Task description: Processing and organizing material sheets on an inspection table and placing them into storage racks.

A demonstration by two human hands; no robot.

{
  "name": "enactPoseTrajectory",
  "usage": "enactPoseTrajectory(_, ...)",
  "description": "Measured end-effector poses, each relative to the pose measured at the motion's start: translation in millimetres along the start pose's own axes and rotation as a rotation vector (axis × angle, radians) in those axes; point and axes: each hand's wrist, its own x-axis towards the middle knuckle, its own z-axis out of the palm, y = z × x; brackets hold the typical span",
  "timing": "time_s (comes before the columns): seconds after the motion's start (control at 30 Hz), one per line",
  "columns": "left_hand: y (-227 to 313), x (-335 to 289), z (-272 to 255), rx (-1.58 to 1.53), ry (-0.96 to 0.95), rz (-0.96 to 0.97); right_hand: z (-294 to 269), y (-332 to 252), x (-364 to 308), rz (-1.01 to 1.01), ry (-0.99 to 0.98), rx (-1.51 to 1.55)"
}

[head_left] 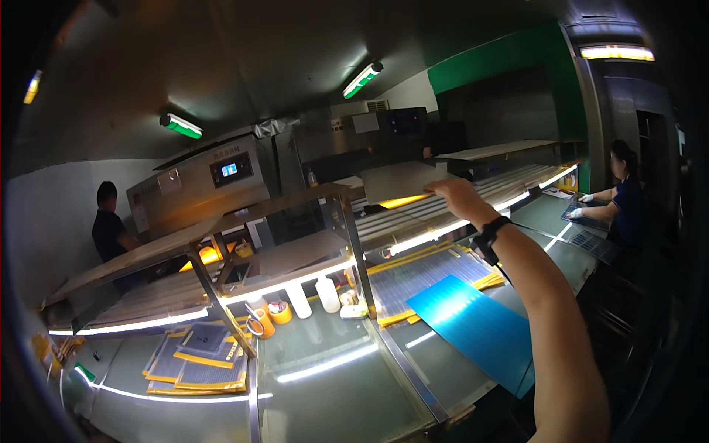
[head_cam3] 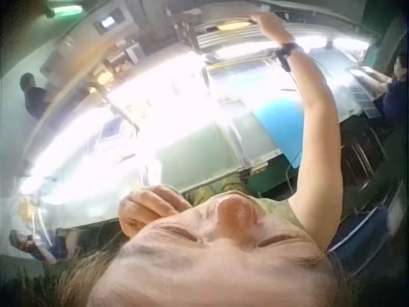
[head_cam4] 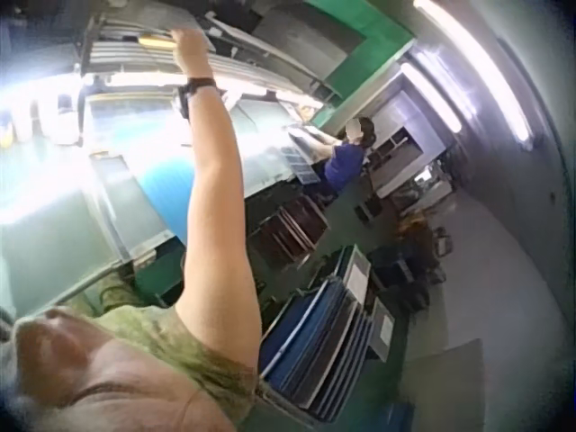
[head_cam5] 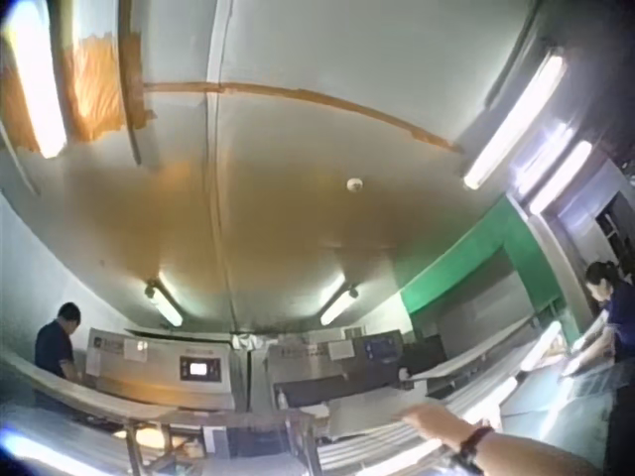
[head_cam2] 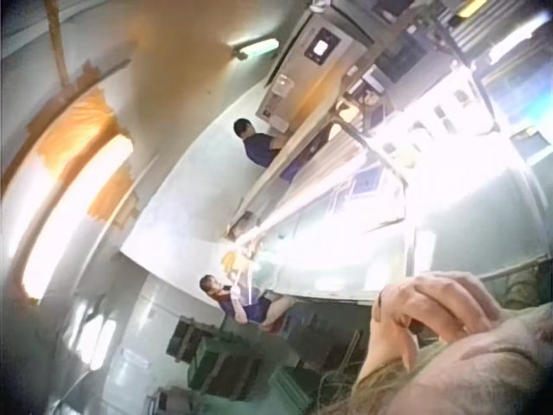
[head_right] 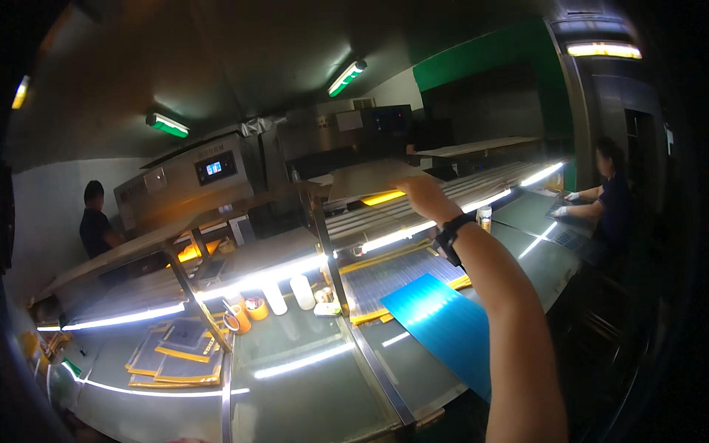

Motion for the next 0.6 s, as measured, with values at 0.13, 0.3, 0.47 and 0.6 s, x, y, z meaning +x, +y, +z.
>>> enactPoseTrajectory(0.13, 2.1, -10.0, 4.5, 0.019, -0.017, 0.017, 8.7, -2.7, 28.5, 0.169, -0.126, -0.106)
enactPoseTrajectory(0.3, -6.1, -17.4, 2.7, -0.030, -0.046, 0.019, 9.4, 10.6, 22.5, 0.217, -0.220, -0.214)
enactPoseTrajectory(0.47, -17.5, -18.6, -9.0, -0.129, -0.091, -0.001, -28.9, 9.5, -41.2, 0.200, 0.081, -0.227)
enactPoseTrajectory(0.6, -26.1, -20.1, -3.4, -0.244, -0.124, 0.000, -49.5, 59.8, -241.3, 0.393, -0.078, -0.455)
